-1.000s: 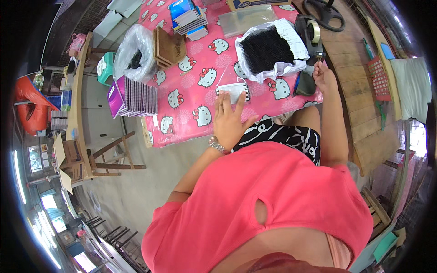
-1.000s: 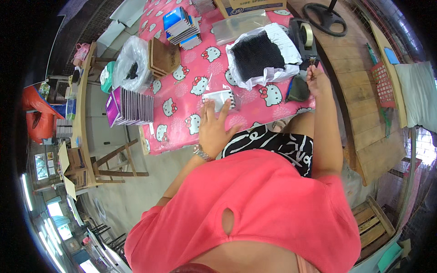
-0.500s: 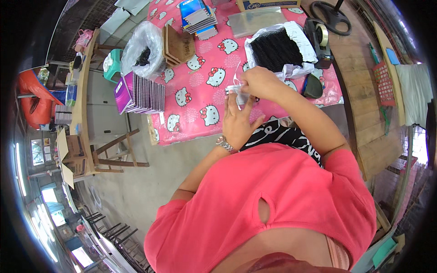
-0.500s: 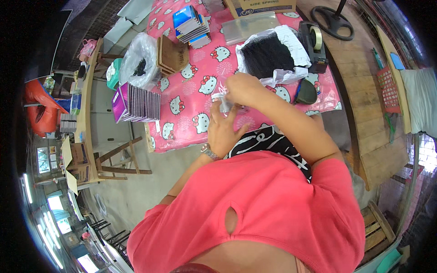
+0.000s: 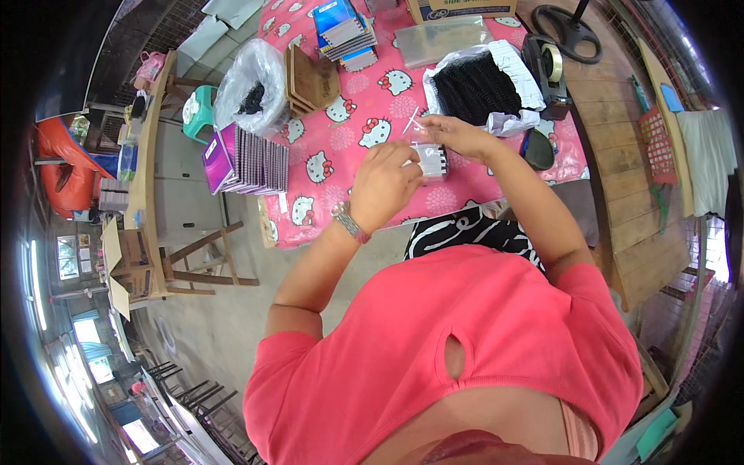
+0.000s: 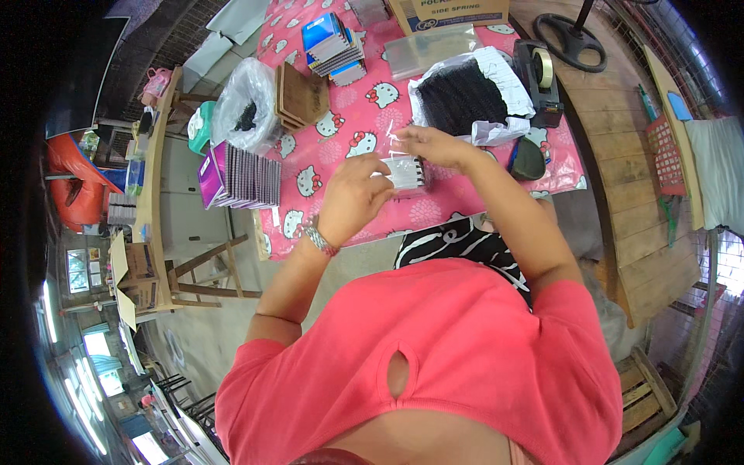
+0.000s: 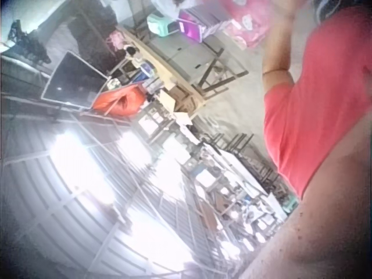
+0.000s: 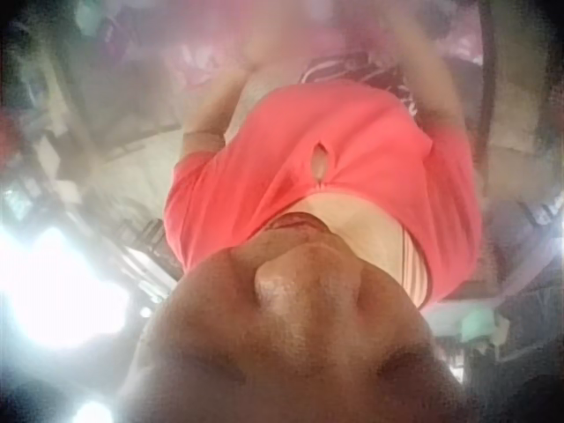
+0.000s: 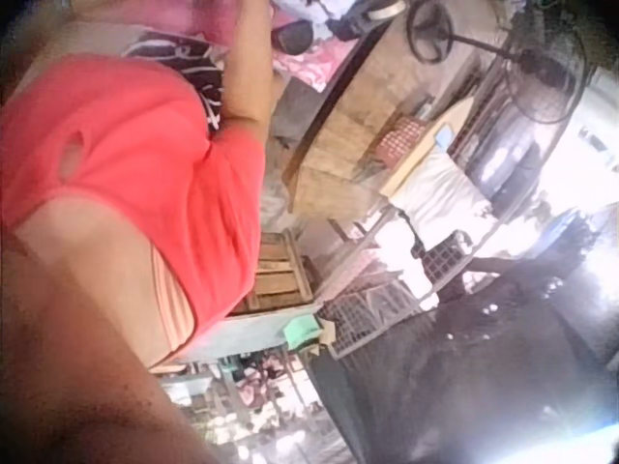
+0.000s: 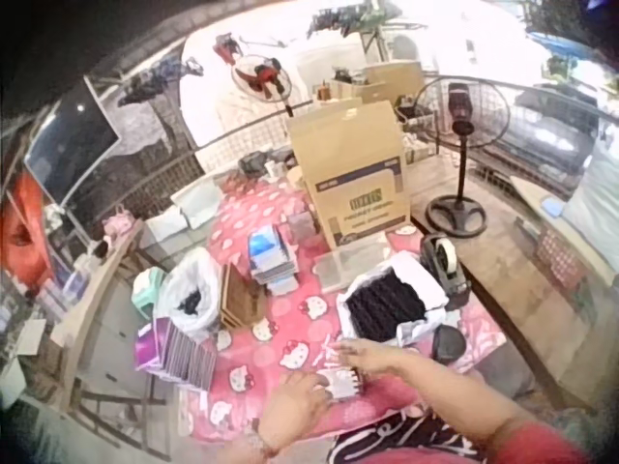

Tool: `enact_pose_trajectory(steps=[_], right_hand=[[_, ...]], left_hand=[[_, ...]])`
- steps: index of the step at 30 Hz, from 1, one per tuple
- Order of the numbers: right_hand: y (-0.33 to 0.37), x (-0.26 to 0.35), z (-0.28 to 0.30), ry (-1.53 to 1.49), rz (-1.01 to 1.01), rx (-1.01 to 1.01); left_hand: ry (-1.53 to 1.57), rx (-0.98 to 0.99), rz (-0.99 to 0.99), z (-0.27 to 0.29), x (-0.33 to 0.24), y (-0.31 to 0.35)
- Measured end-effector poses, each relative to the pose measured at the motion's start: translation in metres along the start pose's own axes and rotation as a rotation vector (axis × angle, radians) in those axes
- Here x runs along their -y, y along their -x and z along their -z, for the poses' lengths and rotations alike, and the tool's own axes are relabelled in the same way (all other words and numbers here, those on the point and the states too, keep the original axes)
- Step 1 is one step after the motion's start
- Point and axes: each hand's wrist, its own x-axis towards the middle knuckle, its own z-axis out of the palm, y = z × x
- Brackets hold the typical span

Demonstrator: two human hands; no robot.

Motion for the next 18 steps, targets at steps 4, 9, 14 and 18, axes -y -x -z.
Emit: enact_pose_trajectory(steps=[4, 9, 14, 18], right_hand=[[0.007, 0.01, -0.003, 0.009, 0.04, 0.006], [0.053, 0.048, -0.027, 0.727, 0.388, 0.1], [0.064, 0.021, -0.048, 1.023, 0.559, -0.087], [0.055, 0.014, -0.062, 0.96, 0.573, -0.252]], left_hand=[[0.311, -0.087, 0.081, -0.001, 0.02, -0.005], [0.571, 0.041, 0.288, -0.029, 0.05, 0.016], [0.733, -0.009, 0.292, -0.045, 0.054, 0.02], [0.96, -0.088, 0.419, -0.06, 0.058, 0.026]])
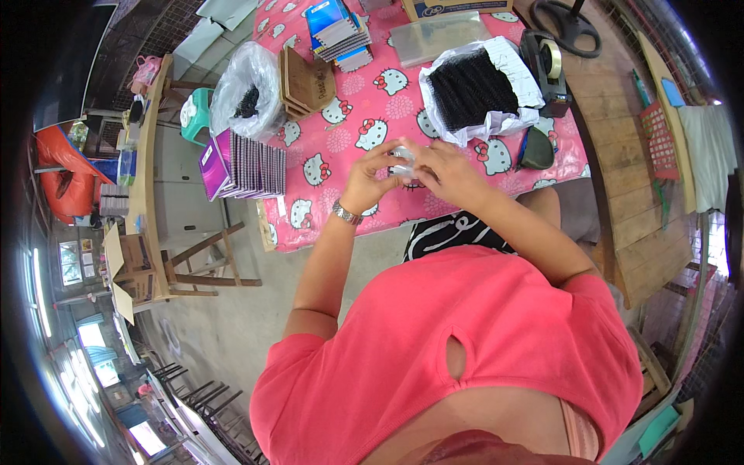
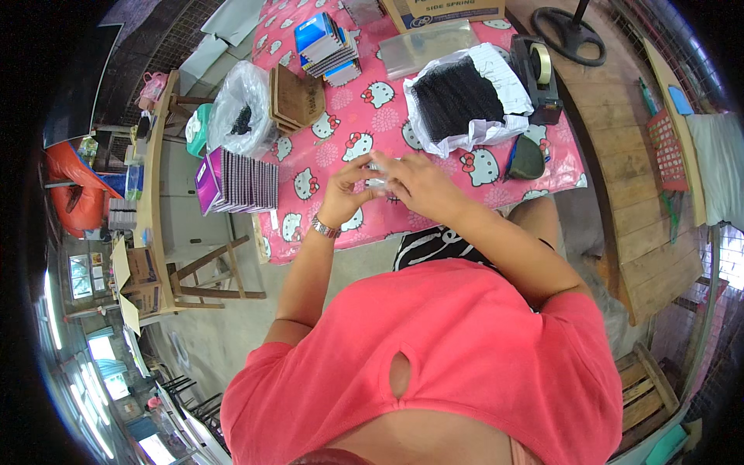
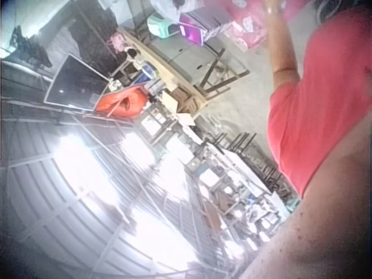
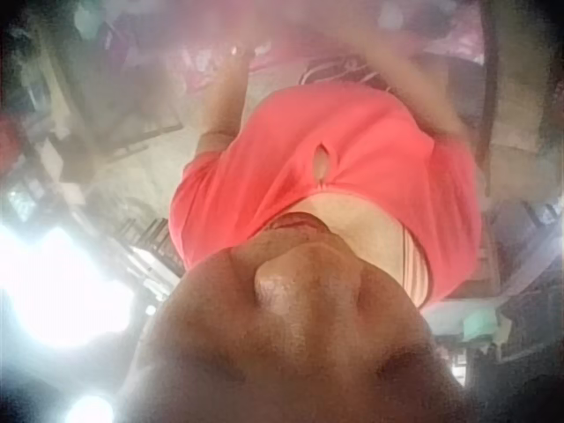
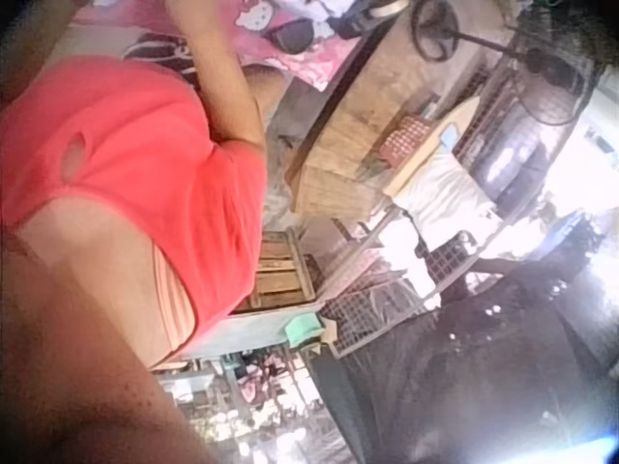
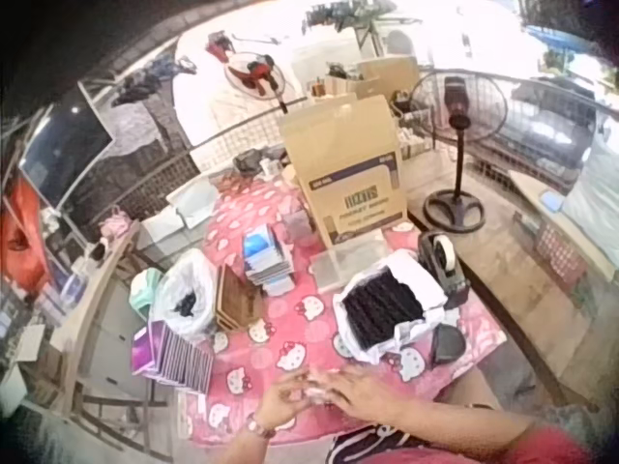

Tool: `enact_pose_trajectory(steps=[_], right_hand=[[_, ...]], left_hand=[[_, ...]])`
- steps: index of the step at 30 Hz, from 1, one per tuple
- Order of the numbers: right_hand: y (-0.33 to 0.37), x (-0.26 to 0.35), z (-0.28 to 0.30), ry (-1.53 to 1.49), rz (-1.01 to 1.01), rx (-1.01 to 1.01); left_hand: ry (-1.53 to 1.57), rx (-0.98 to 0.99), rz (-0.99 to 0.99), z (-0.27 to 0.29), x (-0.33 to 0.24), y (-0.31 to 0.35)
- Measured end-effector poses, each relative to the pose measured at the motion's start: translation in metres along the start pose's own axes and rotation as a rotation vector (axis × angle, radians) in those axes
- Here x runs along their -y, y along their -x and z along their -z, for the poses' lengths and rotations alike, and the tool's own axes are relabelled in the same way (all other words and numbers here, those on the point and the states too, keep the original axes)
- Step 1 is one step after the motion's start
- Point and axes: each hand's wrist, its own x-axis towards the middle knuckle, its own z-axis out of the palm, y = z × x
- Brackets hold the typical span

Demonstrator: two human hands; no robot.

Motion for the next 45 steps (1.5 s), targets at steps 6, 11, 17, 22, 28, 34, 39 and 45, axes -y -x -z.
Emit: enact_pose_trajectory(steps=[6, 11, 17, 22, 28, 34, 39, 45], right_hand=[[-0.019, 0.01, -0.005, 0.169, -0.169, 0.001], [-0.02, -0.043, 0.03, 0.099, -0.095, -0.223], [0.054, -0.208, 0.195, 0.681, -0.843, -0.543], [0.058, -0.203, 0.186, -0.437, -1.018, -0.648], [0.095, -0.197, 0.138, -0.907, -0.795, -1.009], [0.085, -0.19, 0.137, -1.469, -1.071, -0.693], [-0.017, -0.065, 0.113, -0.964, -0.644, -0.002], [-0.114, -0.04, 0.031, 0.083, -0.082, 0.89]], left_hand=[[-0.012, -0.149, -0.116, -0.01, 0.012, -0.001], [-0.217, -0.164, 0.018, -0.005, -0.008, -0.01], [-0.334, -0.154, 0.114, -0.01, -0.032, -0.027], [-0.51, 0.087, 0.106, 0.004, -0.028, -0.035], [-0.26, 0.009, 0.183, 0.003, -0.036, -0.031], [0.033, 0.05, 0.229, 0.009, -0.003, -0.034], [0.276, 0.076, 0.348, 0.004, -0.008, -0.033], [0.179, 0.092, 0.383, 0.009, -0.006, -0.032]])
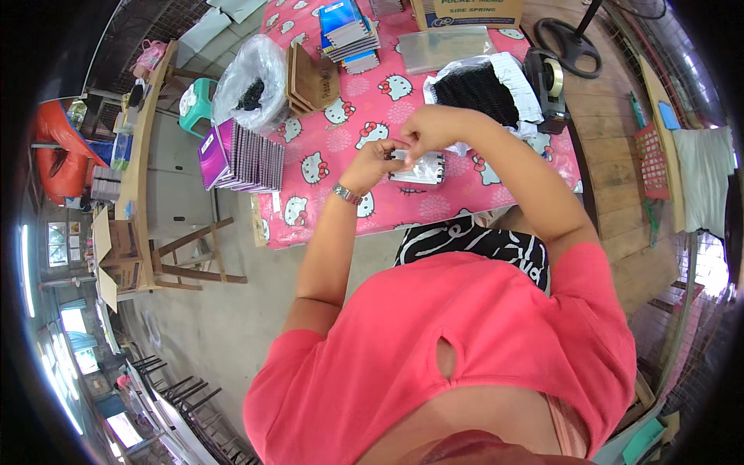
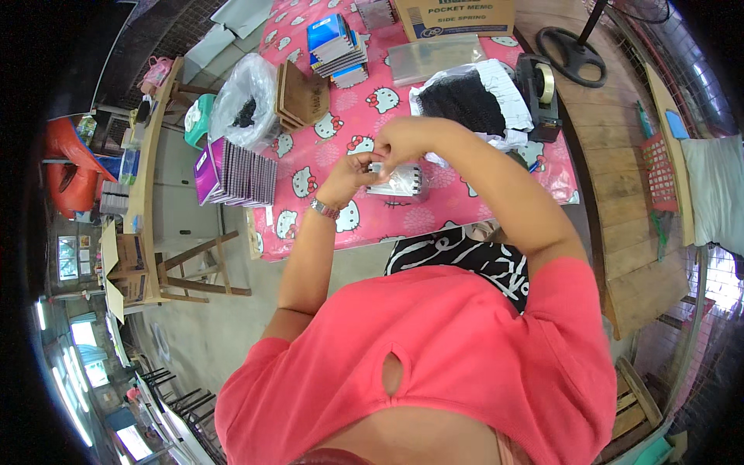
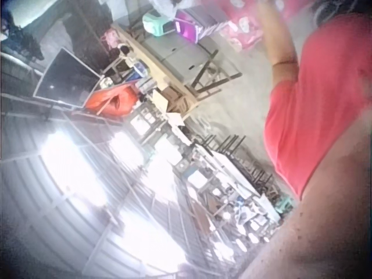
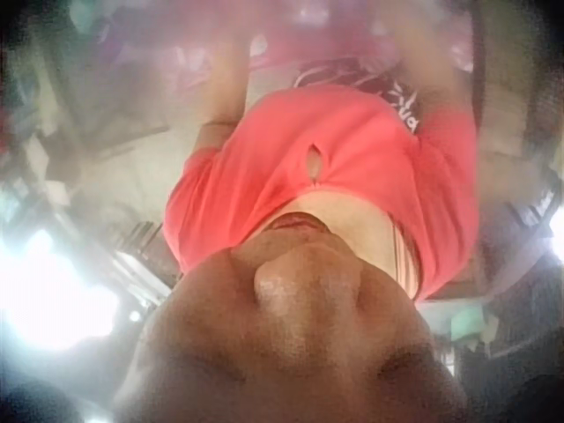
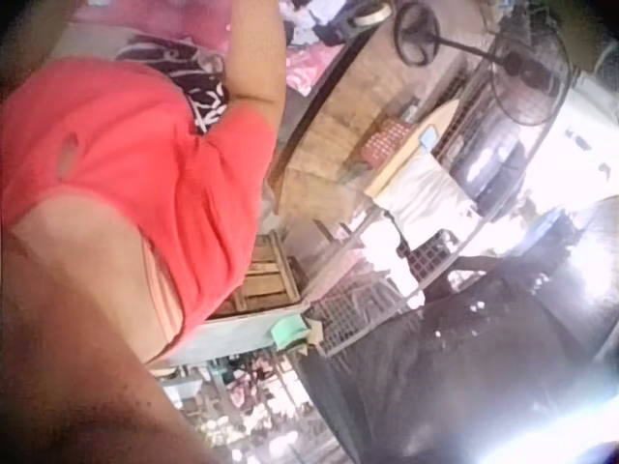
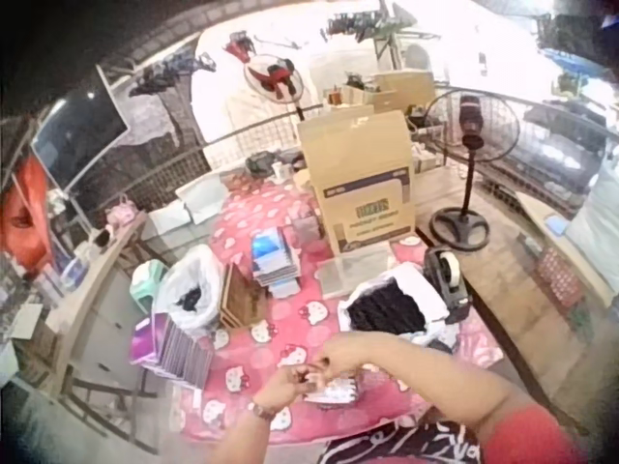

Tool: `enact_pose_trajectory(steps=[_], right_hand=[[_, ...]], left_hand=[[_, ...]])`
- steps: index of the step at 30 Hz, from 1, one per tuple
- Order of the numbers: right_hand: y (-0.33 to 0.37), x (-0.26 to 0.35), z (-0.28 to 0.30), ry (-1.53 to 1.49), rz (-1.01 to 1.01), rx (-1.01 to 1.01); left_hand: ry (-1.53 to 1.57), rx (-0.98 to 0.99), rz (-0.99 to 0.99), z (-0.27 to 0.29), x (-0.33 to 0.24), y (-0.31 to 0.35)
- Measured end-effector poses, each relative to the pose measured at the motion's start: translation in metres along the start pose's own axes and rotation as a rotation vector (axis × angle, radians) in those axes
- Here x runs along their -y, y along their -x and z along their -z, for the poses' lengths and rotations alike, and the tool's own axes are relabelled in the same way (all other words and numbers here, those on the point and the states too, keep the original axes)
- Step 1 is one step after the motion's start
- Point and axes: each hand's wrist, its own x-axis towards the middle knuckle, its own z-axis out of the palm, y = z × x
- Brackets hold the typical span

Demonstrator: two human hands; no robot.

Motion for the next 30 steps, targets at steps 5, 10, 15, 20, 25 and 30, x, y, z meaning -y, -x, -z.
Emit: enact_pose_trajectory(steps=[5, 10, 15, 20, 25, 30], right_hand=[[-0.017, -0.037, -0.006, -0.036, -0.086, 0.103], [-0.016, -0.091, -0.074, -0.669, -0.334, 0.122], [0.024, -0.008, -0.044, -0.448, -0.317, -0.33], [0.015, 0.065, -0.068, 0.362, -0.084, -0.274], [0.05, 0.043, -0.08, -0.286, 0.078, -0.686], [0.074, 0.021, -0.114, -0.271, -0.201, -0.443]], left_hand=[[0.075, 0.026, -0.104, -0.004, -0.002, 0.0], [0.174, -0.05, -0.166, -0.015, -0.002, 0.011], [0.383, -0.653, -0.281, -0.03, 0.076, 0.027], [0.854, 0.145, 0.343, -0.093, 0.131, 0.061], [1.07, -0.082, -0.006, -0.091, 0.115, 0.056], [0.321, -0.331, -0.308, -0.06, 0.045, 0.058]])
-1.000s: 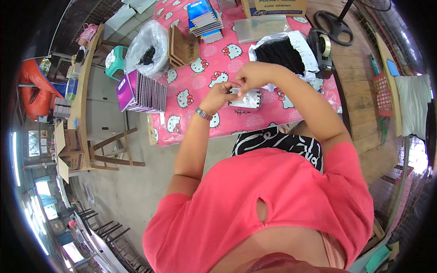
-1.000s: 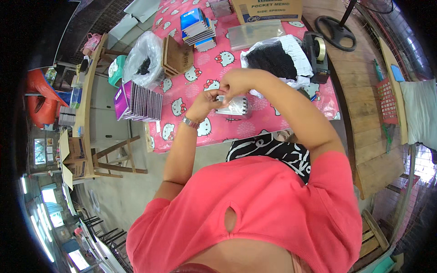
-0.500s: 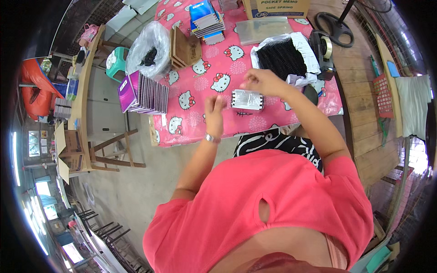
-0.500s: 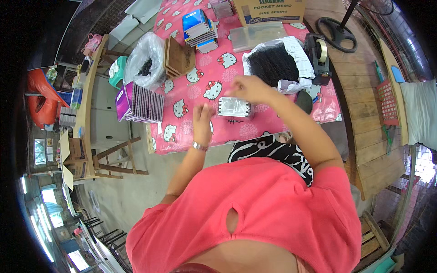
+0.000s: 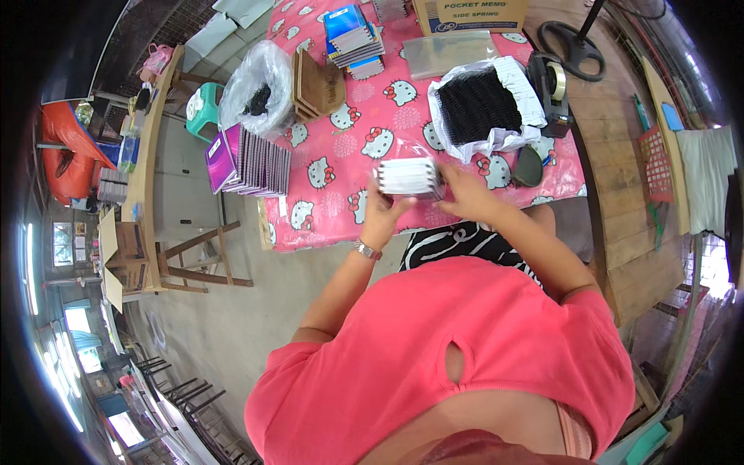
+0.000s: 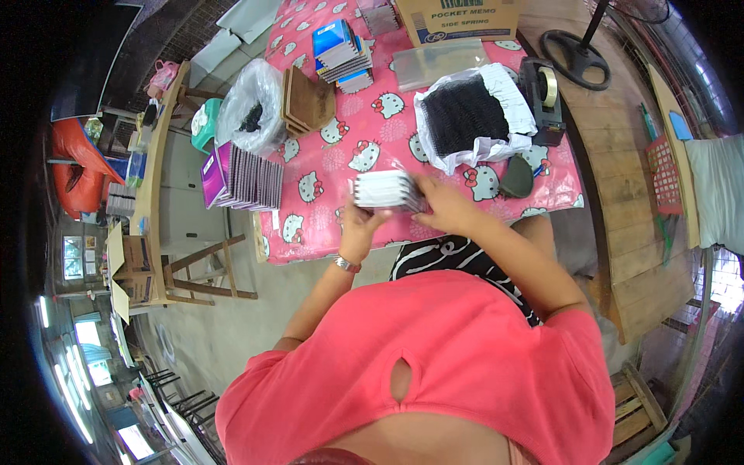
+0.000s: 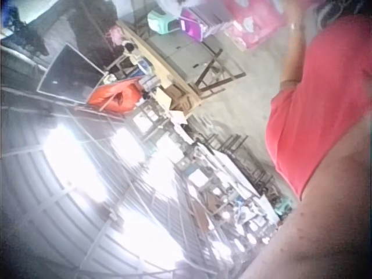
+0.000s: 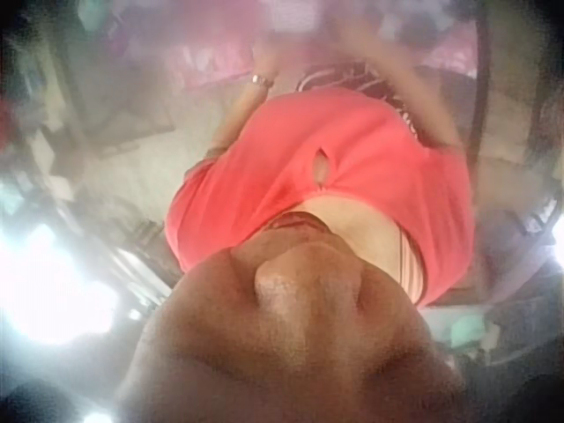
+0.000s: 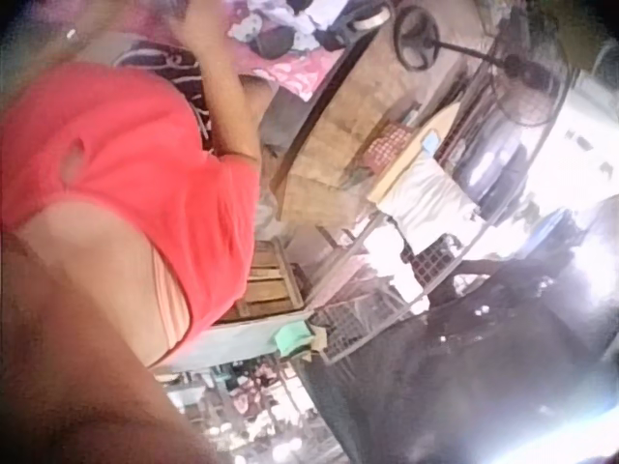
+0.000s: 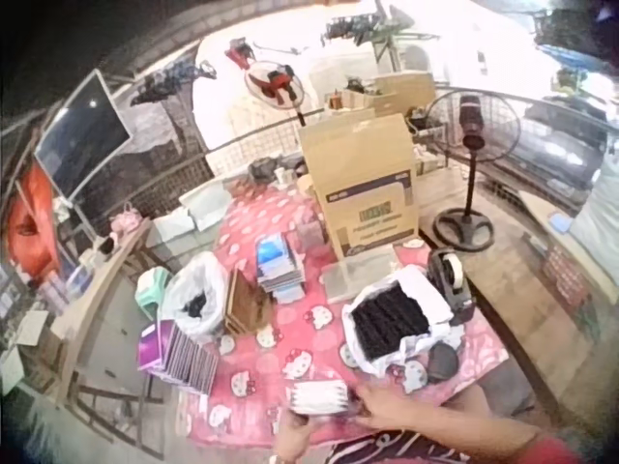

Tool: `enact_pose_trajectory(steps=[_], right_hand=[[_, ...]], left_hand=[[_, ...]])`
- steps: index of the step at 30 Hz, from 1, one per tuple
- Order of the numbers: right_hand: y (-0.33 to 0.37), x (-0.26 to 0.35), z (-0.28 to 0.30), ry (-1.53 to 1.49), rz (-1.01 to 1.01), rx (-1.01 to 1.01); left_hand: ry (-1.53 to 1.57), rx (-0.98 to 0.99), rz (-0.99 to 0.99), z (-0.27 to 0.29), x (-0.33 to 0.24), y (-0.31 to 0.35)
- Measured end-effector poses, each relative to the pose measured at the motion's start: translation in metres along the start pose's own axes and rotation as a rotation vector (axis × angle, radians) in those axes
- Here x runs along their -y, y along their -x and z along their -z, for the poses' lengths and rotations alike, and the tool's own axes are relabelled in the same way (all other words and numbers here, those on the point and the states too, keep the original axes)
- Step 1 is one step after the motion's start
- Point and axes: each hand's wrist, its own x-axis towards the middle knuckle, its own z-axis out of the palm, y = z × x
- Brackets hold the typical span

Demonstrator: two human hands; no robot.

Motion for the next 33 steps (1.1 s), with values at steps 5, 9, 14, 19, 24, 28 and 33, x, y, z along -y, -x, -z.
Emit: enact_pose_trajectory(steps=[5, 9, 14, 19, 24, 28, 33], right_hand=[[0.003, 0.014, 0.005, 0.039, 0.257, -0.435], [-0.002, 0.049, 0.048, 0.182, 0.037, -0.404], [0.011, 0.041, 0.069, -0.227, 0.073, -0.607], [0.029, 0.008, 0.02, -0.136, 0.372, -0.345], [0.023, 0.009, 0.01, -0.01, 0.372, -0.312], [0.019, 0.018, 0.015, 0.18, 0.405, -0.237], [0.015, 0.008, 0.025, 0.252, 0.384, -0.227]], left_hand=[[-0.297, -0.075, -0.174, -0.022, -0.006, -0.006], [-0.436, -0.183, 0.105, -0.031, -0.034, -0.019], [-0.145, -0.334, -0.274, -0.018, -0.051, -0.014], [0.111, -0.282, -0.044, -0.021, -0.008, 0.005], [-0.161, -0.228, -0.279, -0.029, -0.005, 0.014], [-0.666, -0.1, -0.416, -0.033, -0.018, 0.01], [-1.188, 0.046, -0.603, -0.03, -0.035, 0.004]])
